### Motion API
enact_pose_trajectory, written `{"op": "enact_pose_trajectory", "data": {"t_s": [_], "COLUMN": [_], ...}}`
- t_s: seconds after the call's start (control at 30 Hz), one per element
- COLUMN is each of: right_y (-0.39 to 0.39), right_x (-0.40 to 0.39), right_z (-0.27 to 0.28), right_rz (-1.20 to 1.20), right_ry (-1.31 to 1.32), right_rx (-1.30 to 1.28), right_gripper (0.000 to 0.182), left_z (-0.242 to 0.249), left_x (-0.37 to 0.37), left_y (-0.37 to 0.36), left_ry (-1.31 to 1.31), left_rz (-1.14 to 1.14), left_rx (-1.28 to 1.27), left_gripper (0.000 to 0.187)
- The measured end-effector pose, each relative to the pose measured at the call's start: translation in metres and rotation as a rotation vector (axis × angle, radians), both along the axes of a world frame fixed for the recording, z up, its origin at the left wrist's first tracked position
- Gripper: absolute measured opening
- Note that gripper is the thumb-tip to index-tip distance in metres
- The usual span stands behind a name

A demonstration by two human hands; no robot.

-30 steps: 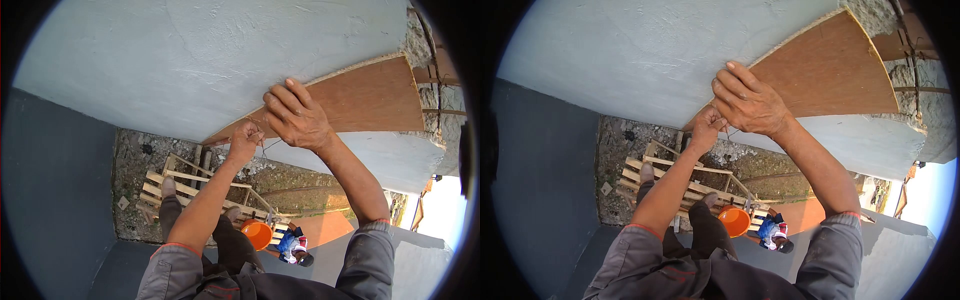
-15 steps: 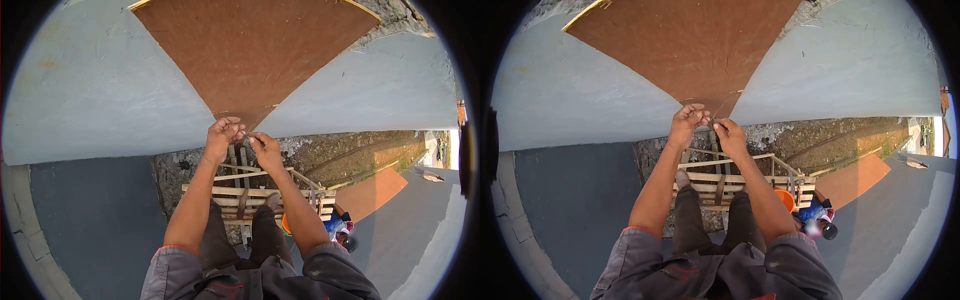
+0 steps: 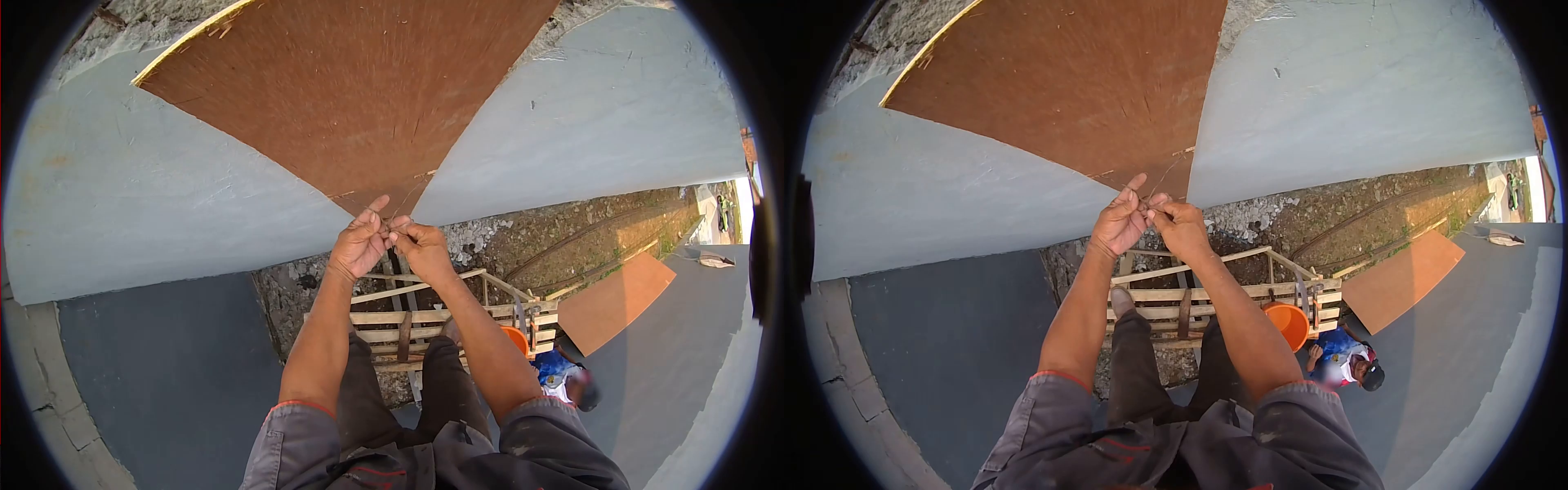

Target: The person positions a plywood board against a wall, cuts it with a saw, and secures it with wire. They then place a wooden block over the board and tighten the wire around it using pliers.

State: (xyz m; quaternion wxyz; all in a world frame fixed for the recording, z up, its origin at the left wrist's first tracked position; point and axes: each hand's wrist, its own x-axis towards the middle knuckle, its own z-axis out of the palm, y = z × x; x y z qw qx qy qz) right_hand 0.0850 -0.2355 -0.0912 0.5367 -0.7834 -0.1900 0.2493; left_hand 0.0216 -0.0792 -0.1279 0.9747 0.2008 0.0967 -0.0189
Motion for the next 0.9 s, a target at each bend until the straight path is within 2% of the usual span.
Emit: {"op": "enact_pose_trajectory", "data": {"t_s": [0.03,0.17,0.23,0.27,0.33,0.37,0.43,0.57,0.63,0.77,0.83,0.9], "right_y": [-0.001,-0.006,-0.005,0.000,0.019,0.029,0.050,0.064,0.059,0.059,0.061,0.061], "right_x": [0.002,0.008,0.009,0.011,0.015,0.015,0.014,0.018,0.024,0.033,0.036,0.044], "right_z": [-0.007,0.005,0.034,0.044,0.058,0.060,0.063,0.044,0.037,0.035,0.060,0.060], "right_rz": [-0.016,-0.008,-0.179,-0.178,-0.049,-0.053,0.184,0.186,0.074,0.150,0.099,0.151], "right_ry": [0.125,0.057,-0.501,-0.500,-0.708,-0.707,-0.766,-0.734,-0.506,-0.450,-0.114,-0.093], "right_rx": [0.076,-0.066,-0.139,-0.139,-0.086,-0.084,-0.427,-0.452,-0.255,-0.258,-0.259,-0.273], "right_gripper": [0.019,0.018,0.012,0.012,0.016,0.016,0.017,0.017,0.016,0.020,0.024,0.025], "left_z": [-0.006,-0.025,-0.029,-0.029,-0.022,-0.017,-0.003,0.003,-0.005,0.004,0.014,0.022], "left_x": [0.001,0.006,0.005,0.005,0.004,0.004,0.003,0.000,-0.004,-0.004,-0.004,-0.003], "left_y": [-0.005,-0.015,-0.018,-0.018,-0.019,-0.022,-0.026,-0.022,-0.013,0.000,0.007,0.011], "left_ry": [-0.029,-0.071,-0.076,-0.074,0.000,0.000,0.204,0.184,0.103,0.208,0.235,0.253], "left_rz": [0.020,0.074,0.102,0.104,0.140,0.137,0.218,0.215,0.160,0.152,0.121,0.105], "left_rx": [-0.047,-0.156,-0.139,-0.139,-0.106,-0.102,-0.089,-0.038,0.129,0.321,0.427,0.457], "left_gripper": [0.040,0.031,0.027,0.027,0.024,0.024,0.022,0.023,0.025,0.022,0.016,0.015]}}
